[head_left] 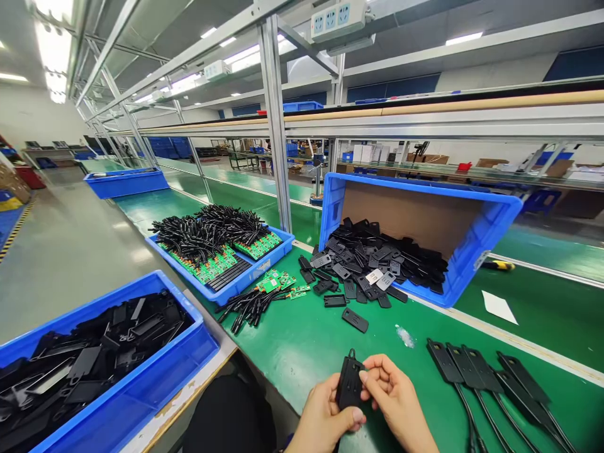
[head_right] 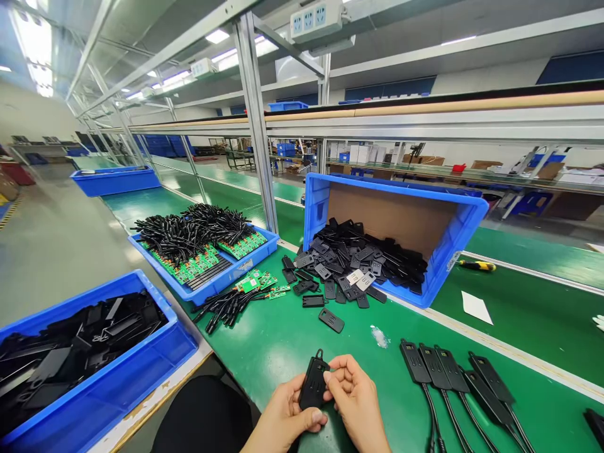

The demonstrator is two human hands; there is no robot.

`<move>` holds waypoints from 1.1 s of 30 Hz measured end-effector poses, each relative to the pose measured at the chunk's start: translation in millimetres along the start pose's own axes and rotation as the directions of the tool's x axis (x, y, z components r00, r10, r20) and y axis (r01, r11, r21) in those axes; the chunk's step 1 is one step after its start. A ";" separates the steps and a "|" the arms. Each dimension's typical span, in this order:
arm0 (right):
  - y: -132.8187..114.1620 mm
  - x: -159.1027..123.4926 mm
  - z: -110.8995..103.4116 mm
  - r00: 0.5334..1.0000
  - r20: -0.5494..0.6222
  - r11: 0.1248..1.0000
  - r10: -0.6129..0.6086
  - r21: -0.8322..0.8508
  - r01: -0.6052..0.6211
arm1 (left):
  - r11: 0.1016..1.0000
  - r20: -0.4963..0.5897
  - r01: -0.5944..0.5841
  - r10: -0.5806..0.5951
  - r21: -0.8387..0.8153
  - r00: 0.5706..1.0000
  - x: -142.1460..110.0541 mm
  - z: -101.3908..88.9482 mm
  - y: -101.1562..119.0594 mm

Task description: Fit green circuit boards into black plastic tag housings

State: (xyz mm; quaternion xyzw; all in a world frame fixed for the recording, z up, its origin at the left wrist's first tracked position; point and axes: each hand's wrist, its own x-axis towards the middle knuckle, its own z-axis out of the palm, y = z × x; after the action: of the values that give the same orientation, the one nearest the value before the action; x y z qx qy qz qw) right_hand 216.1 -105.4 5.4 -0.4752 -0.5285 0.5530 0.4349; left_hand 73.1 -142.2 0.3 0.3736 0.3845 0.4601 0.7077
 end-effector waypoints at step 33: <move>-44.5 -15.8 -152.0 0.931 -0.346 0.157 -0.119 -0.932 -0.326 | 0.698 -0.032 -0.340 0.462 0.630 0.887 17.9 -23.2 -41.3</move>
State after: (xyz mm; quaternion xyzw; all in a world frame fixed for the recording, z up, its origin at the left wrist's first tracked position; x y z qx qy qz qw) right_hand 367.6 -92.1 52.4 -0.7651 -0.6401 0.0172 0.0680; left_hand 72.6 -133.6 -49.6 0.6105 0.4853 0.4882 0.3917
